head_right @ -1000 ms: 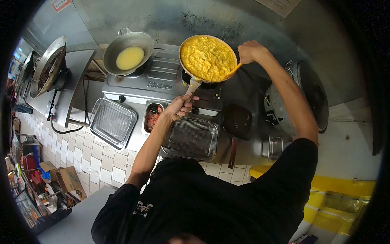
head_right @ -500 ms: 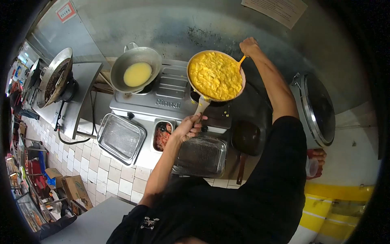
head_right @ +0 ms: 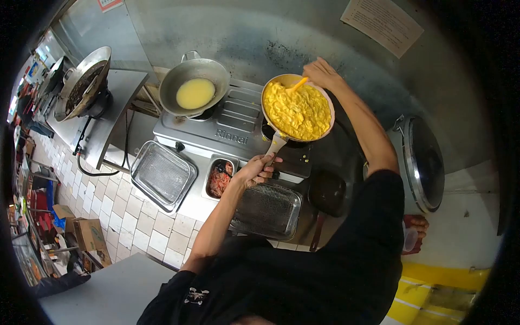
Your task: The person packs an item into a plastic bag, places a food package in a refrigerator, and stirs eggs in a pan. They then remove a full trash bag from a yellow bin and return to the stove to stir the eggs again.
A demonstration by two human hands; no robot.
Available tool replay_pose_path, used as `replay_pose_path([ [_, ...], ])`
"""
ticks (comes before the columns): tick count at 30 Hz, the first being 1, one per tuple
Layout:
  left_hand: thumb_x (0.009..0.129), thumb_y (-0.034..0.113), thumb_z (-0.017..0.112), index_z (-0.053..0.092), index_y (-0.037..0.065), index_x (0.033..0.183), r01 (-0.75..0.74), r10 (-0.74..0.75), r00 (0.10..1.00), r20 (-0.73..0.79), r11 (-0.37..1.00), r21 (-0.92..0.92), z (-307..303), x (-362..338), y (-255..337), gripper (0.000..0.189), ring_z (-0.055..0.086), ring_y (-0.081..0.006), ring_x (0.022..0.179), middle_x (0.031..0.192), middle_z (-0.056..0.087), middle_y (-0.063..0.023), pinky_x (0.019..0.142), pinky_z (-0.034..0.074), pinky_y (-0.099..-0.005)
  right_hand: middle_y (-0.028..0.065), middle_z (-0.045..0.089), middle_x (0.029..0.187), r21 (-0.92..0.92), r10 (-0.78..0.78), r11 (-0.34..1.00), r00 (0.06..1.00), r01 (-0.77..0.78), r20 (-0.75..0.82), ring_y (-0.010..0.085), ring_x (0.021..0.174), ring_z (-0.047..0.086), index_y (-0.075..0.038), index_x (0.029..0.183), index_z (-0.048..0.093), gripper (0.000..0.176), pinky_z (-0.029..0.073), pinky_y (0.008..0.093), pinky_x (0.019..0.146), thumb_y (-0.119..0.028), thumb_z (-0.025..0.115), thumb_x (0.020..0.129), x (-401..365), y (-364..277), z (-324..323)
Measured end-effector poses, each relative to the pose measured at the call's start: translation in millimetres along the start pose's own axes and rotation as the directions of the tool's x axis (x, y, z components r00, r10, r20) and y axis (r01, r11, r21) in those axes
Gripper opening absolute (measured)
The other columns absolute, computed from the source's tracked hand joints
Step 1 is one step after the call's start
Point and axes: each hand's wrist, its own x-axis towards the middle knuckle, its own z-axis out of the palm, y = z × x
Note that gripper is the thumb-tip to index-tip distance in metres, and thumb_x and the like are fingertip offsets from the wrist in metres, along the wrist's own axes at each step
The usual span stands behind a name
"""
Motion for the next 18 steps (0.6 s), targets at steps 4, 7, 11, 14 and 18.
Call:
replay_pose_path([
  [4, 0.106, 0.034, 0.038, 0.051, 0.003, 0.12, -0.01, 0.01, 1.0, -0.001, 1.0, 0.026, -2, 2, 0, 0.036, 0.023, -0.0021, 0.045, 0.064, 0.033, 0.0058, 0.034, 0.017, -0.0179, 0.004, 0.063, 0.105, -0.07, 0.058, 0.996, 0.988, -0.049, 0.146, 0.024, 0.109, 0.057, -0.012, 0.1, 0.07, 0.019, 0.035, 0.0469, 0.107, -0.013, 0.059, 0.085, -45, -38, -48],
  [7, 0.106, 0.034, 0.039, 0.05, 0.003, 0.121, -0.002, 0.002, 1.0, 0.014, 1.0, -0.004, -3, 2, 0, 0.037, 0.024, -0.0021, 0.045, 0.064, 0.033, 0.0057, 0.034, 0.017, -0.0179, 0.0029, 0.061, 0.106, -0.157, -0.038, 0.987, 0.999, 0.042, 0.03, 0.0241, 0.105, 0.057, -0.013, 0.102, 0.07, 0.022, 0.037, 0.0446, 0.106, -0.01, 0.056, 0.085, -90, -46, -48],
  [11, 0.106, 0.034, 0.04, 0.052, 0.002, 0.119, -0.005, 0.005, 1.0, -0.001, 0.999, -0.052, 1, 0, 1, 0.037, 0.025, -0.0019, 0.045, 0.064, 0.033, 0.006, 0.033, 0.016, -0.0178, 0.0018, 0.061, 0.104, -0.174, -0.028, 0.984, 1.0, 0.024, -0.015, 0.023, 0.103, 0.057, -0.014, 0.106, 0.069, 0.025, 0.041, 0.0419, 0.098, -0.009, 0.054, 0.086, -131, -44, -78],
  [14, 0.105, 0.034, 0.041, 0.052, 0.003, 0.119, -0.01, 0.01, 1.0, 0.009, 0.999, -0.034, 2, -1, 2, 0.036, 0.025, -0.0015, 0.045, 0.064, 0.034, 0.0062, 0.033, 0.015, -0.0177, 0.003, 0.062, 0.103, -0.186, 0.118, 0.975, 0.993, -0.121, -0.027, 0.0241, 0.102, 0.058, -0.014, 0.107, 0.069, 0.026, 0.042, 0.0418, 0.093, -0.009, 0.052, 0.088, -142, -32, -85],
  [18, 0.105, 0.035, 0.04, 0.052, 0.003, 0.121, 0.005, -0.004, 1.0, 0.011, 1.0, -0.013, -2, 1, 1, 0.037, 0.025, -0.0013, 0.045, 0.064, 0.034, 0.0064, 0.034, 0.016, -0.0178, 0.0072, 0.066, 0.104, -0.24, 0.301, 0.911, 0.938, -0.337, -0.175, 0.0275, 0.101, 0.063, -0.014, 0.104, 0.072, 0.025, 0.041, 0.0452, 0.094, -0.011, 0.052, 0.09, -132, -5, -57],
])
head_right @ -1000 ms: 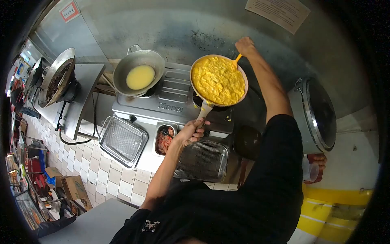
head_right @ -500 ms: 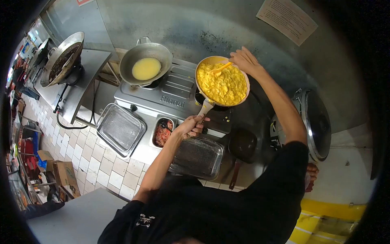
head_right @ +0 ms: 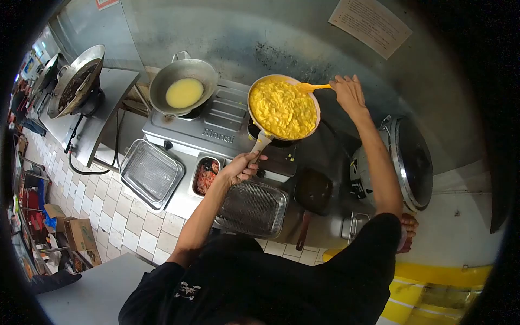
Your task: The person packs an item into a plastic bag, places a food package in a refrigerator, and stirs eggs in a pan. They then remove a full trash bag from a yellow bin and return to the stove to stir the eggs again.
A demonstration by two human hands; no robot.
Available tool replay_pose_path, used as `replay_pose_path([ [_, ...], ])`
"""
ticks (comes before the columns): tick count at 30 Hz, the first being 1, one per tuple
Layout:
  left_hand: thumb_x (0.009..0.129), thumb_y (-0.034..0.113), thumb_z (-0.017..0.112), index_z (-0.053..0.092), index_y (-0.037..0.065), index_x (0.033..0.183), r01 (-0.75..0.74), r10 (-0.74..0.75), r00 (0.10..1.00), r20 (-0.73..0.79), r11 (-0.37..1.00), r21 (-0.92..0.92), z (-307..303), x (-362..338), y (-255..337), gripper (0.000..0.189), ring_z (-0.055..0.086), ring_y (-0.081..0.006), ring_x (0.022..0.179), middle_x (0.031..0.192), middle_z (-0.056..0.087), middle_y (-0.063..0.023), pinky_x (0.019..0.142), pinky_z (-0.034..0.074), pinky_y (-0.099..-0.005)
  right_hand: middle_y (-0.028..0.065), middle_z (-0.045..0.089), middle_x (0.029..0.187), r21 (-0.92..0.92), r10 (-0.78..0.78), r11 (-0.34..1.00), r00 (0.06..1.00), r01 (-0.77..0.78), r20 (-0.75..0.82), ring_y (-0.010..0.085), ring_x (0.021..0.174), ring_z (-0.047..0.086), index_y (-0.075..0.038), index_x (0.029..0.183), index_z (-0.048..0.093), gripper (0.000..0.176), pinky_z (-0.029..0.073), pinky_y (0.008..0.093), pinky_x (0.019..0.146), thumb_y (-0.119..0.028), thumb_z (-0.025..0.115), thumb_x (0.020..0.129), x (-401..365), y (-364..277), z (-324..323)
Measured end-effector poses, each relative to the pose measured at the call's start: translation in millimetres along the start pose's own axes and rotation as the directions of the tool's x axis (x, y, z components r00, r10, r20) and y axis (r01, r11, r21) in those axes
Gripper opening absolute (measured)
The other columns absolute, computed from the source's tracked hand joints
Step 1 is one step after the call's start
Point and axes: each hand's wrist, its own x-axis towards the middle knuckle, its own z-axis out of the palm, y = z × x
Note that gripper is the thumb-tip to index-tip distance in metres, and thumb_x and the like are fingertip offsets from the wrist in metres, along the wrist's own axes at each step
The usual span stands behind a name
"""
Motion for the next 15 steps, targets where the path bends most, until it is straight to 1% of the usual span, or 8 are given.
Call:
replay_pose_path([
  [1, 0.106, 0.035, 0.04, 0.051, 0.003, 0.121, 0.01, -0.01, 1.0, -0.008, 1.0, 0.002, -1, 1, -1, 0.037, 0.025, -0.0013, 0.045, 0.064, 0.034, 0.0064, 0.034, 0.016, -0.0179, 0.0072, 0.066, 0.104, -0.004, 0.0, 1.0, 1.0, 0.0, -0.007, 0.0275, 0.101, 0.063, -0.014, 0.104, 0.072, 0.025, 0.041, 0.0452, 0.094, -0.011, 0.052, 0.09, 7, 1, 17],
  [3, 0.105, 0.036, 0.04, 0.051, 0.004, 0.122, 0.006, -0.006, 1.0, -0.01, 1.0, 0.012, -1, 1, -1, 0.038, 0.026, -0.0014, 0.045, 0.064, 0.034, 0.0062, 0.034, 0.017, -0.0179, 0.0106, 0.068, 0.106, -0.009, 0.11, 0.994, 0.99, -0.11, 0.085, 0.0299, 0.101, 0.065, -0.011, 0.097, 0.074, 0.024, 0.041, 0.0476, 0.098, -0.011, 0.051, 0.09, 24, -2, 42],
  [4, 0.105, 0.036, 0.04, 0.051, 0.004, 0.122, 0.003, -0.003, 1.0, 0.004, 1.0, -0.004, -2, 1, -2, 0.038, 0.026, -0.0015, 0.045, 0.064, 0.034, 0.0062, 0.034, 0.017, -0.0178, 0.0129, 0.07, 0.102, -0.029, 0.147, 0.989, 0.97, -0.144, 0.191, 0.0302, 0.099, 0.066, -0.008, 0.092, 0.074, 0.023, 0.041, 0.0496, 0.099, -0.011, 0.051, 0.09, 36, -5, 48],
  [5, 0.105, 0.037, 0.04, 0.051, 0.004, 0.123, 0.001, 0.0, 1.0, 0.015, 1.0, -0.022, -2, 1, -3, 0.039, 0.026, -0.0017, 0.045, 0.064, 0.034, 0.0062, 0.034, 0.017, -0.0178, 0.0129, 0.07, 0.102, -0.023, 0.143, 0.99, 0.972, -0.141, 0.187, 0.0302, 0.099, 0.066, -0.008, 0.092, 0.074, 0.023, 0.041, 0.0496, 0.099, -0.011, 0.051, 0.09, 46, -8, 54],
  [7, 0.105, 0.038, 0.041, 0.051, 0.004, 0.123, -0.001, 0.001, 1.0, -0.001, 0.999, -0.038, -2, 1, -4, 0.039, 0.026, -0.0019, 0.045, 0.064, 0.034, 0.0058, 0.034, 0.017, -0.0178, 0.0178, 0.07, 0.1, 0.004, 0.179, 0.983, 0.956, -0.185, 0.233, 0.032, 0.094, 0.067, -0.008, 0.088, 0.072, 0.016, 0.043, 0.0521, 0.093, -0.01, 0.056, 0.084, 72, -14, 69],
  [12, 0.105, 0.036, 0.041, 0.05, 0.005, 0.122, 0.005, -0.005, 1.0, -0.008, 1.0, 0.018, -1, 1, -3, 0.037, 0.025, -0.0027, 0.047, 0.066, 0.033, 0.0046, 0.035, 0.017, -0.0187, 0.0168, 0.07, 0.096, 0.001, 0.081, 0.996, 0.965, -0.084, 0.248, 0.0311, 0.094, 0.067, -0.007, 0.089, 0.072, 0.018, 0.046, 0.0504, 0.088, -0.011, 0.055, 0.086, 155, -40, 73],
  [14, 0.105, 0.035, 0.041, 0.049, 0.005, 0.123, 0.006, -0.006, 1.0, 0.004, 1.0, 0.019, -3, 4, -5, 0.036, 0.025, -0.0031, 0.046, 0.068, 0.033, 0.0042, 0.035, 0.018, -0.0191, 0.0141, 0.072, 0.086, 0.024, 0.023, 0.999, 0.992, -0.027, 0.126, 0.0273, 0.086, 0.07, -0.01, 0.082, 0.076, 0.019, 0.037, 0.0469, 0.104, -0.013, 0.058, 0.084, 182, -61, 68],
  [15, 0.105, 0.035, 0.041, 0.049, 0.005, 0.123, 0.004, -0.004, 1.0, 0.001, 1.0, 0.012, -3, 4, -4, 0.036, 0.025, -0.0031, 0.046, 0.068, 0.033, 0.0042, 0.035, 0.018, -0.0191, 0.0131, 0.073, 0.085, -0.036, -0.037, 0.998, 0.991, 0.042, 0.128, 0.0267, 0.085, 0.07, -0.011, 0.081, 0.076, 0.019, 0.037, 0.0456, 0.104, -0.013, 0.058, 0.084, 199, -73, 68],
])
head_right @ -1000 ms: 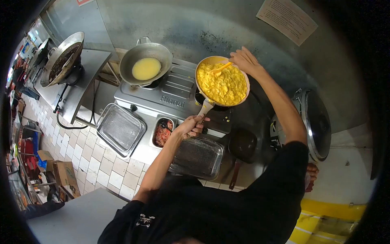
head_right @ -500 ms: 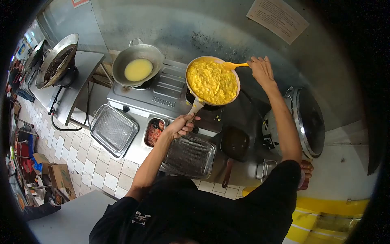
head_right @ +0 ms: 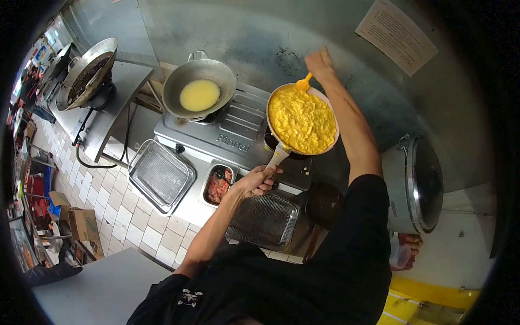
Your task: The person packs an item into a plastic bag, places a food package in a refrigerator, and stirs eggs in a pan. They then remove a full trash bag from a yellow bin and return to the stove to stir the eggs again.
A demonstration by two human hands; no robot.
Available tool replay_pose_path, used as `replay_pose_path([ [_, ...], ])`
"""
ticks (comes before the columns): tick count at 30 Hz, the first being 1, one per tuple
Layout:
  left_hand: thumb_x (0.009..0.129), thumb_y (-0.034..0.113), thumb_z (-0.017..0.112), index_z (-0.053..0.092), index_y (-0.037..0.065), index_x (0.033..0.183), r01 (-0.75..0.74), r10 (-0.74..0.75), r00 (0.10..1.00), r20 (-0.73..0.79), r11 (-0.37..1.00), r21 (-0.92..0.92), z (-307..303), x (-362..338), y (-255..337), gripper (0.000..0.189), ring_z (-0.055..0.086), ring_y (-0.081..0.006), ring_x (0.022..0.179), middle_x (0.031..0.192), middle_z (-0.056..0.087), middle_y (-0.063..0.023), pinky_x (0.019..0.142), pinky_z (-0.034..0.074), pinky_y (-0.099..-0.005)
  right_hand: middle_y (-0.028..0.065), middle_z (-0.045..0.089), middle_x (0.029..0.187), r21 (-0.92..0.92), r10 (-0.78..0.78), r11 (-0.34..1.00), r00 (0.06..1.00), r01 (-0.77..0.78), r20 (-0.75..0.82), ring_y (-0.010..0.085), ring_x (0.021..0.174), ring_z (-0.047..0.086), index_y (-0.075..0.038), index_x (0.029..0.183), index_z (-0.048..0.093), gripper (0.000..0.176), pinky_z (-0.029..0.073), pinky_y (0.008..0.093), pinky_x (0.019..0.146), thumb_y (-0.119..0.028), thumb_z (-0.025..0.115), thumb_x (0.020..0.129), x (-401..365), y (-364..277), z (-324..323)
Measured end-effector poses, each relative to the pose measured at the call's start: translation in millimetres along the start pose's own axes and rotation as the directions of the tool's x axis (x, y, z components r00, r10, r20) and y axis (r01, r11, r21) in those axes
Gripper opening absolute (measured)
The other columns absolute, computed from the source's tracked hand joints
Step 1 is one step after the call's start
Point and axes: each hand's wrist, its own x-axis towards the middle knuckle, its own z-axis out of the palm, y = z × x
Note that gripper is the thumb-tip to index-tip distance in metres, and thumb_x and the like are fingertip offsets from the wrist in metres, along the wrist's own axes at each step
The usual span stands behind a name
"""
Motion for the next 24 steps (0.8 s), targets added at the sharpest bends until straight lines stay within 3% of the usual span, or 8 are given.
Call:
replay_pose_path([
  [4, 0.105, 0.034, 0.041, 0.048, 0.005, 0.124, 0.001, 0.0, 1.0, -0.017, 0.999, 0.05, 2, -2, 3, 0.036, 0.026, -0.0031, 0.046, 0.067, 0.032, 0.0044, 0.035, 0.018, -0.0193, 0.0124, 0.071, 0.085, -0.143, -0.211, 0.966, 0.977, 0.214, 0.039, 0.0276, 0.088, 0.068, -0.011, 0.078, 0.074, 0.019, 0.041, 0.0477, 0.1, -0.015, 0.057, 0.084, 30, -48, -24],
  [8, 0.105, 0.034, 0.041, 0.048, 0.005, 0.124, -0.006, 0.006, 1.0, -0.003, 0.998, 0.058, -1, 1, 0, 0.035, 0.026, -0.003, 0.047, 0.067, 0.032, 0.0049, 0.035, 0.019, -0.0195, 0.0078, 0.068, 0.082, -0.263, -0.393, 0.896, 0.915, 0.359, -0.093, 0.0262, 0.091, 0.064, -0.013, 0.075, 0.071, 0.014, 0.037, 0.0447, 0.104, -0.014, 0.058, 0.081, -11, -81, -54],
  [10, 0.105, 0.034, 0.041, 0.048, 0.004, 0.124, -0.013, 0.014, 1.0, -0.014, 0.997, 0.076, 1, -1, 0, 0.036, 0.026, -0.0029, 0.047, 0.067, 0.032, 0.005, 0.035, 0.019, -0.0192, 0.0065, 0.064, 0.084, -0.279, -0.554, 0.828, 0.786, 0.487, -0.273, 0.0245, 0.094, 0.061, -0.014, 0.071, 0.067, 0.011, 0.04, 0.0413, 0.098, -0.015, 0.059, 0.079, -44, -87, -62],
  [13, 0.105, 0.033, 0.041, 0.048, 0.004, 0.124, -0.016, 0.018, 1.0, -0.015, 0.997, 0.08, 3, -1, 2, 0.036, 0.026, -0.0027, 0.047, 0.067, 0.032, 0.005, 0.034, 0.019, -0.0186, 0.0045, 0.059, 0.078, -0.181, -0.604, 0.795, 0.728, 0.579, -0.324, 0.0209, 0.087, 0.059, -0.014, 0.072, 0.068, 0.008, 0.041, 0.0351, 0.091, -0.015, 0.061, 0.077, -102, -85, -78],
  [17, 0.105, 0.033, 0.041, 0.048, 0.004, 0.124, -0.011, 0.012, 1.0, -0.011, 0.998, 0.059, 1, -1, 1, 0.035, 0.027, -0.0023, 0.048, 0.068, 0.034, 0.0046, 0.034, 0.02, -0.0175, 0.004, 0.056, 0.079, -0.061, -0.58, 0.787, 0.701, 0.614, -0.416, 0.0203, 0.087, 0.057, -0.014, 0.078, 0.065, 0.005, 0.041, 0.0334, 0.086, -0.015, 0.059, 0.078, -148, -50, -64],
  [19, 0.105, 0.033, 0.04, 0.049, 0.005, 0.123, -0.028, 0.028, 1.0, 0.001, 0.998, 0.064, -2, 1, 0, 0.035, 0.027, -0.0021, 0.048, 0.069, 0.036, 0.0041, 0.034, 0.02, -0.0172, 0.0043, 0.057, 0.081, -0.051, -0.536, 0.833, 0.782, 0.551, -0.319, 0.0213, 0.087, 0.057, -0.016, 0.082, 0.065, 0.007, 0.04, 0.0339, 0.085, -0.014, 0.058, 0.08, -164, -28, -61],
  [23, 0.105, 0.033, 0.04, 0.049, 0.005, 0.123, -0.012, 0.012, 1.0, 0.011, 0.999, 0.036, -1, -1, 2, 0.035, 0.027, -0.0021, 0.048, 0.071, 0.036, 0.0034, 0.034, 0.02, -0.0169, 0.0029, 0.057, 0.084, -0.063, -0.529, 0.845, 0.81, 0.532, -0.254, 0.021, 0.089, 0.057, -0.017, 0.084, 0.066, 0.01, 0.041, 0.0345, 0.084, -0.013, 0.057, 0.082, -178, 19, -80],
  [24, 0.105, 0.033, 0.04, 0.049, 0.005, 0.123, -0.009, 0.009, 1.0, 0.011, 0.999, 0.037, -1, -1, 2, 0.035, 0.027, -0.0021, 0.048, 0.071, 0.036, 0.0034, 0.034, 0.02, -0.0169, 0.0038, 0.059, 0.085, -0.085, -0.469, 0.881, 0.842, 0.465, -0.266, 0.0226, 0.091, 0.058, -0.017, 0.086, 0.068, 0.011, 0.041, 0.0371, 0.085, -0.013, 0.058, 0.082, -180, 28, -84],
])
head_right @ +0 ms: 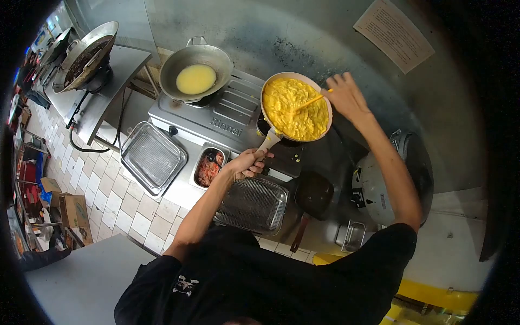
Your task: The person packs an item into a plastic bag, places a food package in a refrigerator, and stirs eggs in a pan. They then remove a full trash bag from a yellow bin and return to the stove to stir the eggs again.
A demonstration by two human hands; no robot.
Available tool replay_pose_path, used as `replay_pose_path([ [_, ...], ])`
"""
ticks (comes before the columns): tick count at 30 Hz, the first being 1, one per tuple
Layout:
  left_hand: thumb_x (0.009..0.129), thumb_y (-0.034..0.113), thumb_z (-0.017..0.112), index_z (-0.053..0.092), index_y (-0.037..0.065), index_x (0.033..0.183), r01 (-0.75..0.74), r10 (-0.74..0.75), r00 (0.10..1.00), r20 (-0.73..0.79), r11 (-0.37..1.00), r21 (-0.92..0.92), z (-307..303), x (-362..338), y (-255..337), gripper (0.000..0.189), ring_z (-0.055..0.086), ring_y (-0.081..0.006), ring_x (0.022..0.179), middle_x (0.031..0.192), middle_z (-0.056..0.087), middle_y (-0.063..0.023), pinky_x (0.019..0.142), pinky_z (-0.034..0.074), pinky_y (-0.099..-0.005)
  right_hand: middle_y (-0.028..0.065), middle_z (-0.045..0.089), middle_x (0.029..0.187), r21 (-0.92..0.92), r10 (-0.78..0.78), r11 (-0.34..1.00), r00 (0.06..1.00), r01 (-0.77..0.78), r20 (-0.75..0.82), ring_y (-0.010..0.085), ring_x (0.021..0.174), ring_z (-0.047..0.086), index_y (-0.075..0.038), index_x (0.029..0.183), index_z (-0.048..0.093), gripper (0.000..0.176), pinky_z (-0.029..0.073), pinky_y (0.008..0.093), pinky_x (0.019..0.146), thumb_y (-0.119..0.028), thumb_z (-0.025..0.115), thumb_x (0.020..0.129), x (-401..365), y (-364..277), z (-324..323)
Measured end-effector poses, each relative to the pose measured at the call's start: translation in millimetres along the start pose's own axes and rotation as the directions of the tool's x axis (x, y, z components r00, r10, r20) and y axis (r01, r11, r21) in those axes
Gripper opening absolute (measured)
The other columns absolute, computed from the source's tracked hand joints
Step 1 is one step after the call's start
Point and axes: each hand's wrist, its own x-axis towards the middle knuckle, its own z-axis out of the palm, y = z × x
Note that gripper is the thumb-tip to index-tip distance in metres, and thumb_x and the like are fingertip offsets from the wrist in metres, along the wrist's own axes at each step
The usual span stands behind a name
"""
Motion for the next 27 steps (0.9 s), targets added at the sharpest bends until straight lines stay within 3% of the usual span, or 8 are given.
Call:
replay_pose_path([
  [2, 0.106, 0.033, 0.04, 0.049, 0.004, 0.123, -0.004, 0.004, 1.0, -0.012, 1.0, -0.005, 0, 0, -1, 0.035, 0.027, -0.002, 0.047, 0.07, 0.037, 0.0029, 0.034, 0.02, -0.0169, 0.0046, 0.06, 0.087, -0.038, 0.076, 0.996, 0.997, -0.076, -0.004, 0.0241, 0.092, 0.059, -0.017, 0.088, 0.069, 0.012, 0.042, 0.0398, 0.086, -0.012, 0.059, 0.083, -4, 7, -7],
  [5, 0.106, 0.033, 0.04, 0.049, 0.005, 0.123, 0.009, -0.01, 1.0, -0.017, 0.999, -0.037, 1, 0, 0, 0.035, 0.027, -0.002, 0.046, 0.067, 0.036, 0.0045, 0.033, 0.02, -0.0174, 0.0151, 0.069, 0.081, 0.178, 0.314, 0.904, 0.887, -0.389, 0.34, 0.0351, 0.083, 0.067, -0.008, 0.083, 0.073, 0.01, 0.051, 0.0462, 0.076, -0.015, 0.069, 0.078, 16, 3, -22],
  [8, 0.106, 0.033, 0.04, 0.05, 0.005, 0.122, 0.018, -0.019, 1.0, -0.024, 0.999, -0.034, 5, -2, 2, 0.035, 0.025, -0.0021, 0.045, 0.064, 0.034, 0.0063, 0.033, 0.018, -0.0179, 0.0166, 0.069, 0.078, 0.212, 0.358, 0.873, 0.872, -0.439, 0.333, 0.0367, 0.078, 0.068, -0.005, 0.08, 0.073, 0.011, 0.053, 0.0439, 0.07, -0.015, 0.069, 0.077, 46, 2, -20],
  [14, 0.106, 0.034, 0.039, 0.05, 0.005, 0.123, 0.03, -0.03, 0.998, -0.05, 1.0, -0.001, 5, -3, 3, 0.035, 0.024, -0.002, 0.045, 0.063, 0.033, 0.0064, 0.033, 0.016, -0.0174, 0.0144, 0.072, 0.102, 0.106, 0.446, 0.845, 0.8, -0.524, 0.402, 0.03, 0.096, 0.069, -0.004, 0.096, 0.074, 0.022, 0.055, 0.0417, 0.077, -0.015, 0.058, 0.086, 123, 6, 26],
  [16, 0.106, 0.034, 0.04, 0.049, 0.005, 0.124, 0.007, -0.007, 1.0, -0.03, 1.0, -0.022, 6, -3, 2, 0.036, 0.024, -0.0018, 0.045, 0.063, 0.032, 0.0066, 0.033, 0.016, -0.017, 0.0119, 0.07, 0.114, 0.067, 0.405, 0.863, 0.766, -0.501, 0.5, 0.0265, 0.106, 0.067, -0.008, 0.107, 0.073, 0.028, 0.055, 0.0404, 0.081, -0.016, 0.053, 0.089, 152, 3, 38],
  [20, 0.106, 0.033, 0.039, 0.048, 0.005, 0.125, 0.014, -0.014, 1.0, -0.027, 1.0, -0.017, 4, -1, 2, 0.036, 0.025, -0.0015, 0.045, 0.063, 0.032, 0.0066, 0.033, 0.017, -0.0167, 0.0111, 0.068, 0.119, 0.05, 0.358, 0.884, 0.742, -0.465, 0.567, 0.026, 0.109, 0.066, -0.01, 0.111, 0.073, 0.029, 0.054, 0.04, 0.084, -0.017, 0.054, 0.089, 202, -20, 33],
  [22, 0.106, 0.033, 0.039, 0.048, 0.004, 0.124, 0.006, -0.007, 1.0, -0.024, 1.0, -0.031, 5, -2, 3, 0.036, 0.025, -0.0017, 0.045, 0.063, 0.032, 0.0066, 0.033, 0.016, -0.017, 0.0104, 0.068, 0.12, 0.042, 0.209, 0.949, 0.724, -0.312, 0.657, 0.0267, 0.11, 0.066, -0.011, 0.111, 0.073, 0.029, 0.053, 0.0398, 0.086, -0.018, 0.055, 0.089, 207, -39, 10],
  [27, 0.106, 0.033, 0.039, 0.048, 0.004, 0.123, 0.005, -0.006, 1.0, -0.012, 0.999, -0.045, 5, -2, 1, 0.035, 0.023, -0.0021, 0.046, 0.063, 0.031, 0.0066, 0.034, 0.015, -0.018, 0.0085, 0.072, 0.11, 0.134, 0.092, 0.971, 0.822, -0.2, 0.562, 0.0253, 0.102, 0.068, -0.011, 0.104, 0.075, 0.025, 0.053, 0.0371, 0.079, -0.017, 0.057, 0.088, 167, -93, 17],
])
